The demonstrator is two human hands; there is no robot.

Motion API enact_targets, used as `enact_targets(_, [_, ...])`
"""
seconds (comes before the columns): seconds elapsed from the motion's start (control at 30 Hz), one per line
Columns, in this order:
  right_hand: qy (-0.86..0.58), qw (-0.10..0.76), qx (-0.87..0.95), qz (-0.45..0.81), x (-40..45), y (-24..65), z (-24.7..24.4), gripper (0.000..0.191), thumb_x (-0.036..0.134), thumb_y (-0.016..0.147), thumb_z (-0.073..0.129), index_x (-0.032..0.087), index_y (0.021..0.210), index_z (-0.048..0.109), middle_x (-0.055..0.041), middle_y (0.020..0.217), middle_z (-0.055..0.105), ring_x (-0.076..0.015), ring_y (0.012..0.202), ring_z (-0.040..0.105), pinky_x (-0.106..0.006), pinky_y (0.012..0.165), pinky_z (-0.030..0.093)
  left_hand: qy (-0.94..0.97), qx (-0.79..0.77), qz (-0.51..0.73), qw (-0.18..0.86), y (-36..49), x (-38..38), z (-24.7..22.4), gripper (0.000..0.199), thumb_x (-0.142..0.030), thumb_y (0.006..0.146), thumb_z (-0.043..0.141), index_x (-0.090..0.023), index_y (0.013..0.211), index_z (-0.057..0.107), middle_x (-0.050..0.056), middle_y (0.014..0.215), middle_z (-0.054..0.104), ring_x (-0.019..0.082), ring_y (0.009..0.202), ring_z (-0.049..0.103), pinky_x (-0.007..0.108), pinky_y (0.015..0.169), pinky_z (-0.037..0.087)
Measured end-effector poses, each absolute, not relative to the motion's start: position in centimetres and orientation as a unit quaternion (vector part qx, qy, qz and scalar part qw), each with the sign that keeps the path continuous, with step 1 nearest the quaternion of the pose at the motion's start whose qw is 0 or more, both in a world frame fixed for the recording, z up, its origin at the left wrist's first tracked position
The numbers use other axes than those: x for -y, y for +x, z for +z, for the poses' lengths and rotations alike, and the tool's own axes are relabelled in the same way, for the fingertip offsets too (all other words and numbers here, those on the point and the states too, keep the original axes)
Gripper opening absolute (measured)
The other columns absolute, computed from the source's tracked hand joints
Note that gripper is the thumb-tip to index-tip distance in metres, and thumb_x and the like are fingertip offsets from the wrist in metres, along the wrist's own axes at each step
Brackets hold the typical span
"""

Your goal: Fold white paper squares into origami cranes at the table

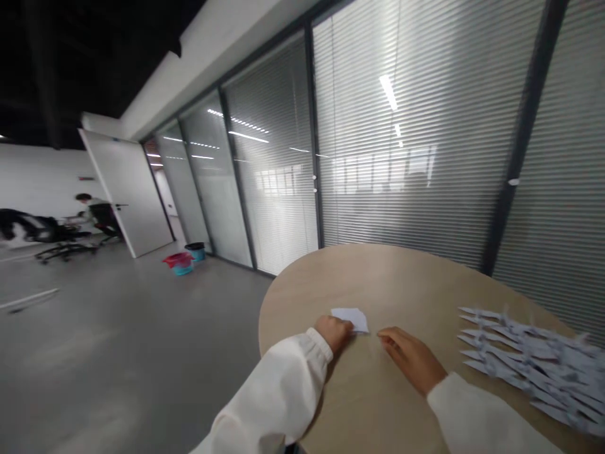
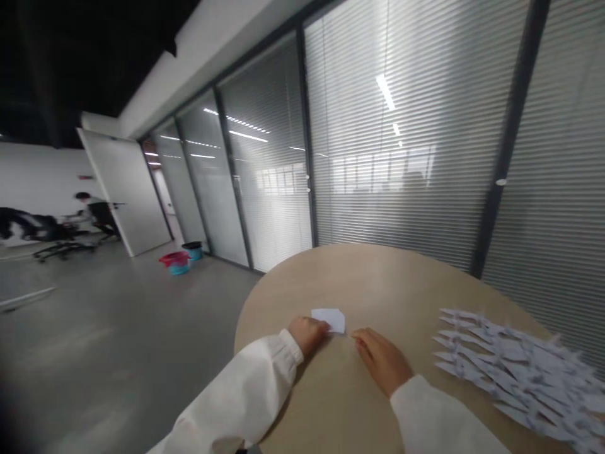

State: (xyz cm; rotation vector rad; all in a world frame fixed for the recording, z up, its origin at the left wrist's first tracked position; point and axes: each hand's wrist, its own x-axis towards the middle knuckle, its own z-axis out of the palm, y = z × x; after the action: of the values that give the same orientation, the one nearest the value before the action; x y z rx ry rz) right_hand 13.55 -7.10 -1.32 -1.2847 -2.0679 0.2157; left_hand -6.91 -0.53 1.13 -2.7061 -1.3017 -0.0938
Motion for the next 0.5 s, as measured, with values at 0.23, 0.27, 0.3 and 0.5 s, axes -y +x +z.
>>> enact_targets(0.23, [-0.482,0.347,0.797,0.109,6.8,14.0,-2.7,0.027,0.034,0.082,0.034,0.024,0.096,0.054,-0.0059,0.096,0.06,-0.0183,0.088,0.056,-0.032,0.078,0.045,-0.847,0.525,-0.019,0.076,-9.7,-1.4,0.6,0.032,-0.028,0.083,0.033,-0.014,0.089,0.061,0.015,0.086,0.063,0.025,0.083,0.059,0.035,0.068,0.045])
enact_targets(0.27, [-0.482,0.346,0.797,0.109,6.8,14.0,-2.7,0.027,0.034,0.082,0.033,0.024,0.097,0.054,-0.006,0.096,0.06,-0.0184,0.088,0.056,-0.032,0.078,0.045,-0.839,0.538,-0.02,0.076,-10.2,-1.9,0.8,0.033,-0.032,0.082,0.035,-0.013,0.088,0.061,0.016,0.085,0.062,0.026,0.082,0.058,0.036,0.067,0.045])
enact_targets(0.3, [-0.482,0.346,0.797,0.108,6.8,14.1,-2.7,0.027,0.034,0.082,0.033,0.024,0.097,0.054,-0.0061,0.096,0.06,-0.0184,0.088,0.056,-0.032,0.078,0.045,-0.819,0.568,-0.026,0.073,-10.7,-2.4,1.0,0.034,-0.037,0.08,0.037,-0.013,0.087,0.061,0.016,0.085,0.062,0.027,0.083,0.058,0.036,0.068,0.045])
enact_targets(0.5, [-0.482,0.353,0.797,0.091,7.1,13.8,-2.1,0.024,0.029,0.082,0.035,0.022,0.093,0.055,-0.0051,0.091,0.061,-0.0162,0.084,0.057,-0.029,0.076,0.045,-0.796,0.6,-0.042,0.071,-12.7,-4.9,1.4,0.036,-0.035,0.081,0.036,-0.011,0.089,0.06,0.018,0.089,0.061,0.027,0.086,0.057,0.037,0.071,0.043])
